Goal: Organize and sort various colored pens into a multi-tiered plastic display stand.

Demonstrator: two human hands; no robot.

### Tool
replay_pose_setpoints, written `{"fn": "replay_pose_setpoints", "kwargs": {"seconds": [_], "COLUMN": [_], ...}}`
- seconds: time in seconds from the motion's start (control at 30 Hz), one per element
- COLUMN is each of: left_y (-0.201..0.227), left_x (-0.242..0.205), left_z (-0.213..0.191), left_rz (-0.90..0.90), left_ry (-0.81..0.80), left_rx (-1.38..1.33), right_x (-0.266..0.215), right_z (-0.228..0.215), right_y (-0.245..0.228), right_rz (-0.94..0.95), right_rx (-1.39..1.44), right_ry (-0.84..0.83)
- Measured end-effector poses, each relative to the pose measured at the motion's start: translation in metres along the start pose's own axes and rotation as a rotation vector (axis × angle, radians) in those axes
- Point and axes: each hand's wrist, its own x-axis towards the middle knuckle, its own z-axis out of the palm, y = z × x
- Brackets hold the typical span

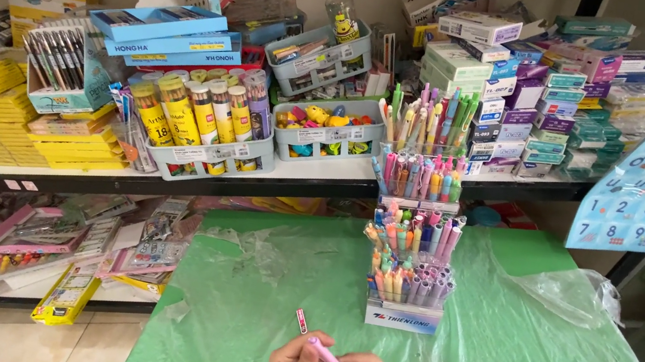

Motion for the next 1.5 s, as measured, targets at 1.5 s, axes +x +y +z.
{"fn": "replay_pose_setpoints", "kwargs": {"seconds": [1.5], "left_y": [-0.050], "left_x": [-0.021], "left_z": [-0.021], "left_rz": [0.176], "left_ry": [0.114], "left_rx": [0.432], "right_x": [0.003], "right_z": [-0.010], "right_y": [0.054], "right_rz": [-0.151], "right_rx": [0.398], "right_ry": [0.871]}}
